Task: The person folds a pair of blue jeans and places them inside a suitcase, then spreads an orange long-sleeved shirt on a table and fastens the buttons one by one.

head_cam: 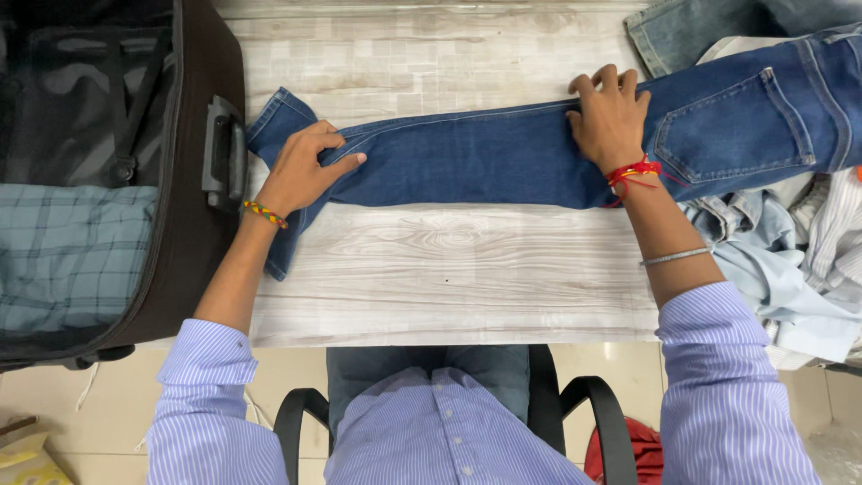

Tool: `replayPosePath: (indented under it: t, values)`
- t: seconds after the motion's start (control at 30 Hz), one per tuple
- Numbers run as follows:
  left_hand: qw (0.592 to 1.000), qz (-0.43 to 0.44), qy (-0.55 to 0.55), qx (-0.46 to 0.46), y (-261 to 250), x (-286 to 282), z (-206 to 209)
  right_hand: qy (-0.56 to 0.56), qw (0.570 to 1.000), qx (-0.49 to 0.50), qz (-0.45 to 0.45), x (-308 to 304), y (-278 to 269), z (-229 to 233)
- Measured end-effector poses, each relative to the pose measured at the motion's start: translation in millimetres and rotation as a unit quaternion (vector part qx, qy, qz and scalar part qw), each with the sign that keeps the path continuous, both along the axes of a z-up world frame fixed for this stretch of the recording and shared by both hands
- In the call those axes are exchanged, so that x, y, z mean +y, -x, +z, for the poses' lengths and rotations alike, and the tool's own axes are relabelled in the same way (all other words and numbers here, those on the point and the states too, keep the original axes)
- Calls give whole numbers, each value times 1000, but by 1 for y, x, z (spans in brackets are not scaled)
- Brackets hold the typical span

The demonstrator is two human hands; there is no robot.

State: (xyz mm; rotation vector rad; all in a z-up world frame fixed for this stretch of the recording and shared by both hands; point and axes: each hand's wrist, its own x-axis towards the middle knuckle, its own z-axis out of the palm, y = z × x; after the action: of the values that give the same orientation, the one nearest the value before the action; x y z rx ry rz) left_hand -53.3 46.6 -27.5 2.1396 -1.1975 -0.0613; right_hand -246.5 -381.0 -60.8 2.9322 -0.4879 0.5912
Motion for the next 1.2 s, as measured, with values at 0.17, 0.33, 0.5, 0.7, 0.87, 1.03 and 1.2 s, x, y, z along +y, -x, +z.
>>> replayPosePath:
  t: [0.17, 0.33, 0.5, 0.7, 0.87, 1.03, 1.2]
  values:
    - [998, -55, 31, -30, 28, -7, 30, -209, 941, 8, 267, 81, -16, 42]
    - [985, -164, 52, -3, 67, -19, 62, -316, 862, 63, 391, 161, -14, 70]
    - [966, -185, 56, 172, 79, -13, 70, -311, 865, 100, 381, 158, -9, 90]
    - [958, -256, 42, 125, 83, -7, 59, -478, 798, 172, 324, 150, 9, 126]
    - [975, -191, -111, 8, 107, -11, 39, -480, 798, 134, 340, 131, 27, 152]
    - [981, -184, -6, 57, 117, -3, 21, -474, 826, 115, 283, 117, 42, 165]
    - [979, -119, -52, 156, 98, 23, 29, -459, 832, 124, 285, 114, 45, 170]
